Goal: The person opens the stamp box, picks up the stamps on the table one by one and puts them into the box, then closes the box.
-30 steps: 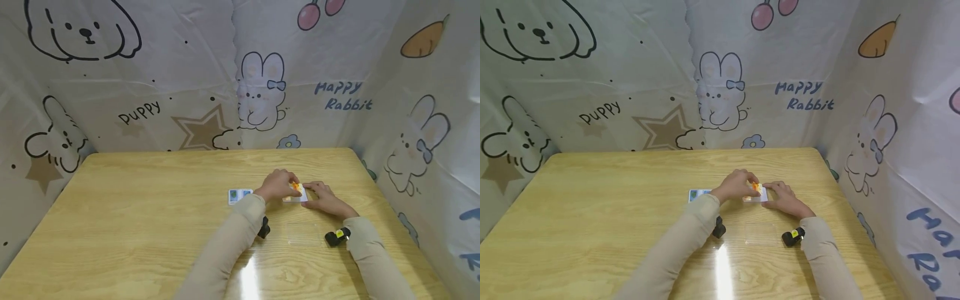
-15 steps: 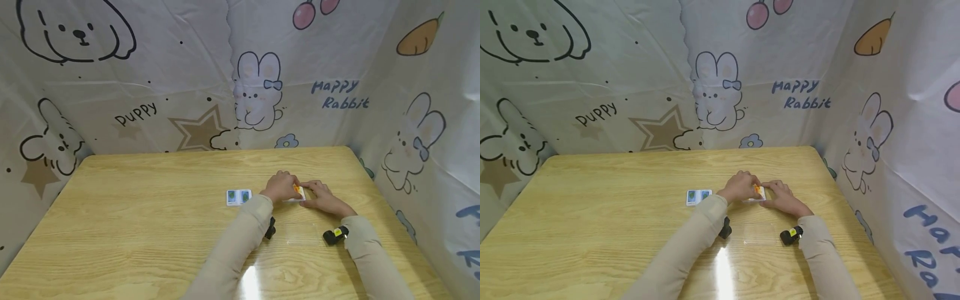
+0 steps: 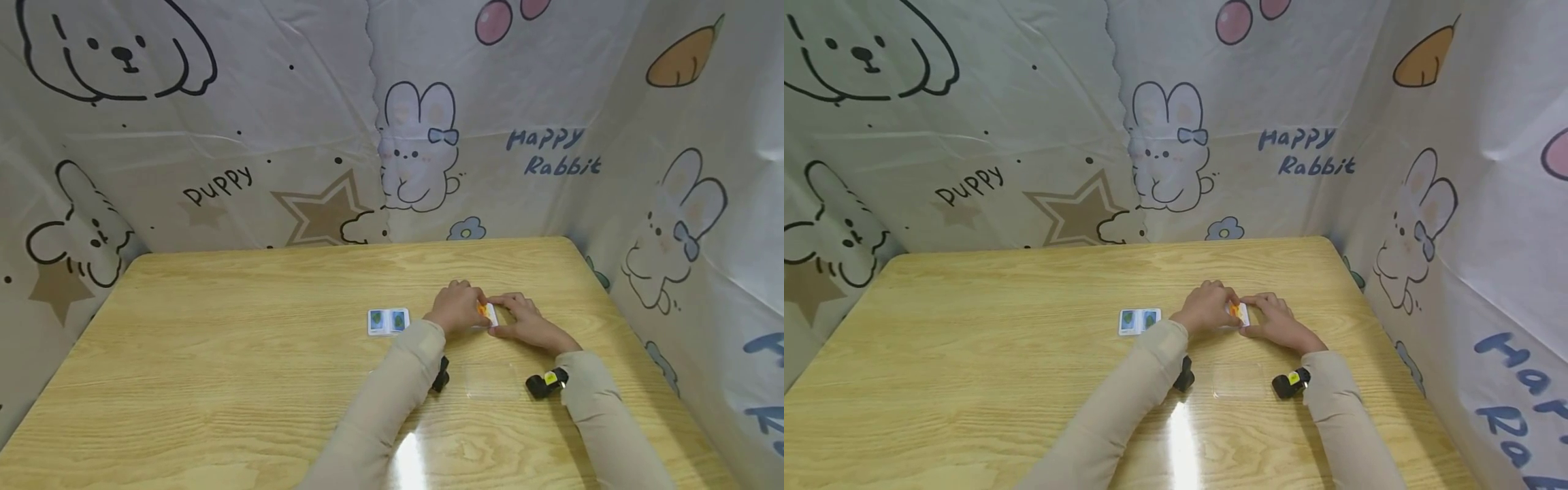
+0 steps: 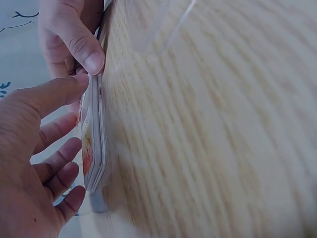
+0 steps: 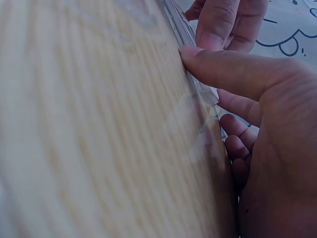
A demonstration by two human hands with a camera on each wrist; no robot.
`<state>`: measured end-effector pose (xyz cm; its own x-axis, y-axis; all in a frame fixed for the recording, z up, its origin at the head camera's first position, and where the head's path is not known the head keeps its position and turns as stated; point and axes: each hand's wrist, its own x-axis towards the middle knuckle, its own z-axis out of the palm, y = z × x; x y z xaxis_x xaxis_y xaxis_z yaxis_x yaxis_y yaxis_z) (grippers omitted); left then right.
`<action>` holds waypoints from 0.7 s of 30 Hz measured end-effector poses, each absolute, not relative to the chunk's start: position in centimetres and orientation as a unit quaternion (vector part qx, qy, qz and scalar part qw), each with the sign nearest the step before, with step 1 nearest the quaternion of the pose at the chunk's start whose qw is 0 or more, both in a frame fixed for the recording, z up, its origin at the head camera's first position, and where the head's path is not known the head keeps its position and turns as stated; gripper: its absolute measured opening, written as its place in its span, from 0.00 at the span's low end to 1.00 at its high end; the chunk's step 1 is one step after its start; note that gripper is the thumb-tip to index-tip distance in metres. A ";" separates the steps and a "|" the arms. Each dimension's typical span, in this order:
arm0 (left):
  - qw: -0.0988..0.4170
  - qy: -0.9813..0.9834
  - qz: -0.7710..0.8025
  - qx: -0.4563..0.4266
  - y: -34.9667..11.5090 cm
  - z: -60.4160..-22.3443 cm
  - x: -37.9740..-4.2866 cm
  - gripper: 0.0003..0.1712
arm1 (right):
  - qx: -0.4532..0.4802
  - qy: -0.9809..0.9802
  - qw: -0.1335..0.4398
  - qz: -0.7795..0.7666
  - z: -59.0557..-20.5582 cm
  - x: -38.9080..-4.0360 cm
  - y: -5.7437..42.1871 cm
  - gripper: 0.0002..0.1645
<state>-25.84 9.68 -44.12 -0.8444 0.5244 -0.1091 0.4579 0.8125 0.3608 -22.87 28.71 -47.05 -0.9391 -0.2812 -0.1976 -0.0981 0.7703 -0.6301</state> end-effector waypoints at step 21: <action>0.099 0.942 0.195 0.256 7.2 -41.9 -26.6 0.27 | -0.107 0.929 0.144 -0.323 -46.8 -22.8 28.5 0.43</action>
<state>-26.60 7.23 -41.92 -0.8493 0.5209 -0.0857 0.4438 0.7924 0.4186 -22.78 28.50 -46.81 -0.9357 -0.2924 -0.1975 -0.1070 0.7684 -0.6310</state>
